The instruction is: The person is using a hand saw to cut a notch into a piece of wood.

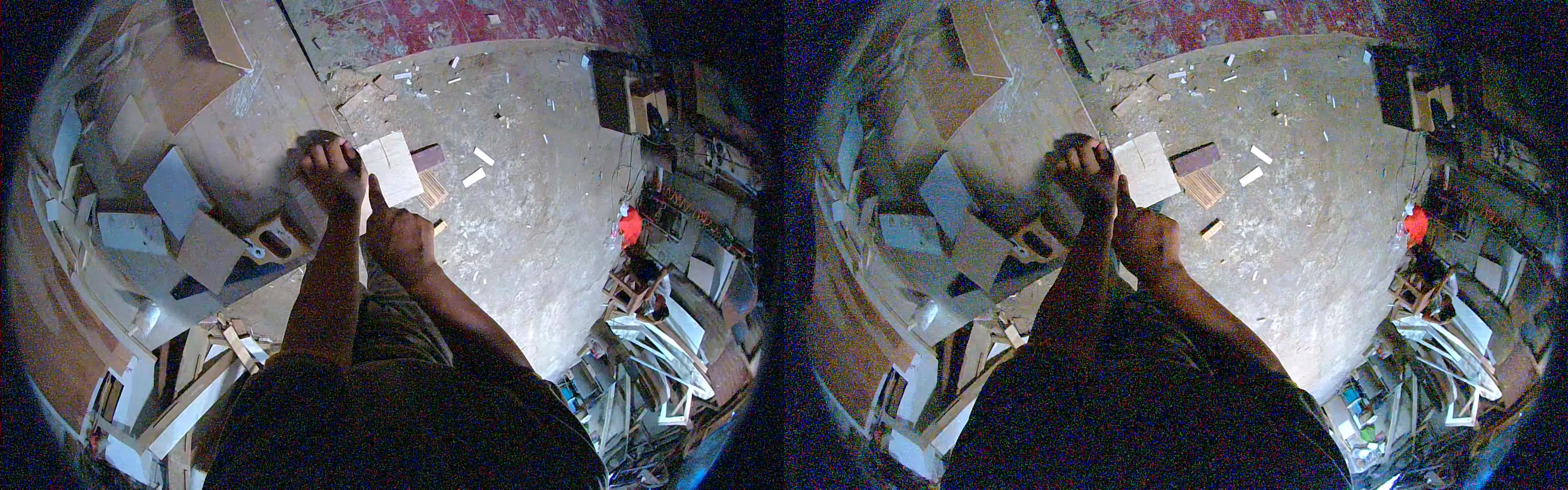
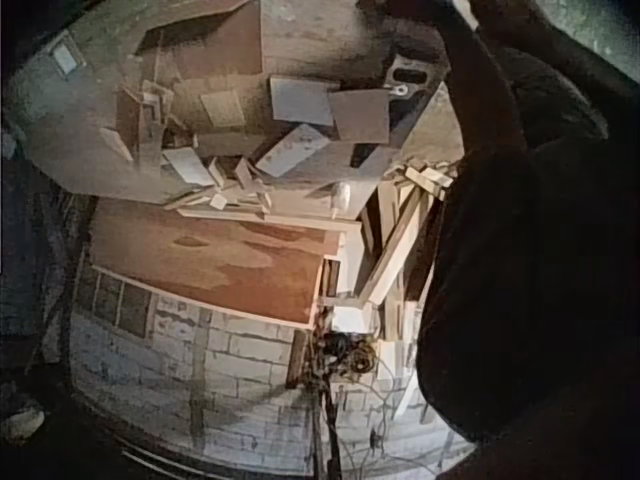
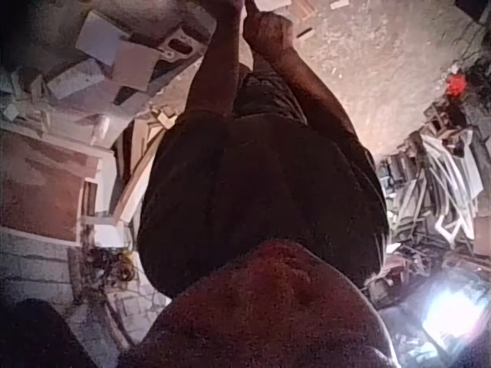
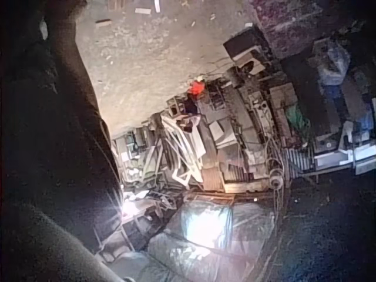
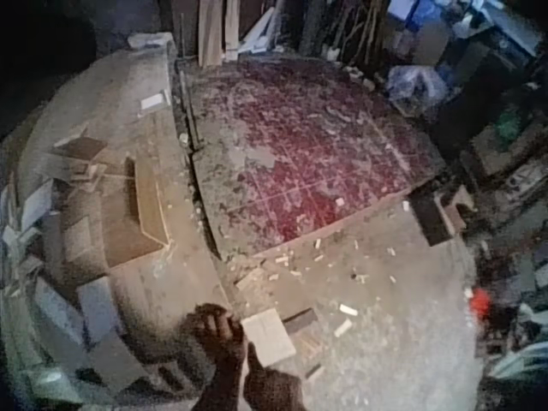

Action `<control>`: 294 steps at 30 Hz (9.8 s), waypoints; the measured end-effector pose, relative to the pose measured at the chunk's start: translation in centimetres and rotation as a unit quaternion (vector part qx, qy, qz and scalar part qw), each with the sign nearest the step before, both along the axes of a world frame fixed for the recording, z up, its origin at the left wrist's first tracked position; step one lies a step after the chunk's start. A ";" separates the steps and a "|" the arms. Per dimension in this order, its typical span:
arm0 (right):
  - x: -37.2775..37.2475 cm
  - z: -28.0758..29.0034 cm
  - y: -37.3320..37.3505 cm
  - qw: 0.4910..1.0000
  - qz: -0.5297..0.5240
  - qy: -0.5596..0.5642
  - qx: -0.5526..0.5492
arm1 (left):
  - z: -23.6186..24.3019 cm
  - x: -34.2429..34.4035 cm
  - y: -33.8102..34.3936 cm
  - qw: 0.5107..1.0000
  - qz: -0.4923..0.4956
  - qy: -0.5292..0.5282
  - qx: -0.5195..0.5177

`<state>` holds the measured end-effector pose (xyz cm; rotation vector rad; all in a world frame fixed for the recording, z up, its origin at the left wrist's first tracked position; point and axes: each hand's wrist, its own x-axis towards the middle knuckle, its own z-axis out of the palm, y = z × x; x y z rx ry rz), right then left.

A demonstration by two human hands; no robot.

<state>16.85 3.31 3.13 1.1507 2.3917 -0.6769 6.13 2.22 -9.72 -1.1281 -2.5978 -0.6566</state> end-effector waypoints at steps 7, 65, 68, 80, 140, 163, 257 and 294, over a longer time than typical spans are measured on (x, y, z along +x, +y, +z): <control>-1.3 1.9 1.4 0.998 0.033 -0.047 -0.040 | -1.8 0.1 -0.5 0.999 0.004 -0.020 -0.029; -2.1 -2.8 1.7 0.998 -0.054 -0.037 0.006 | -6.3 0.9 -0.9 0.992 0.032 -0.120 -0.010; -1.0 -2.3 0.4 0.999 -0.043 -0.018 0.016 | -4.5 0.4 -1.0 0.994 0.044 -0.102 -0.019; -1.4 -3.2 1.5 0.996 -0.062 -0.057 -0.024 | -1.5 -0.1 0.2 1.000 0.027 -0.008 -0.009; -0.3 -2.1 0.0 0.995 -0.103 0.005 -0.005 | -0.3 -0.2 -1.9 0.996 -0.073 -0.050 -0.007; -1.7 0.2 1.7 0.998 0.006 -0.056 -0.030 | -0.7 -0.2 -1.6 0.996 0.000 -0.079 -0.051; 0.1 -3.0 -0.5 0.996 -0.066 -0.049 -0.041 | -1.0 1.1 -1.7 0.998 0.000 -0.050 -0.039; 1.5 -3.5 -0.8 0.997 -0.058 -0.035 0.023 | -1.1 1.4 -1.3 0.998 -0.010 -0.034 -0.042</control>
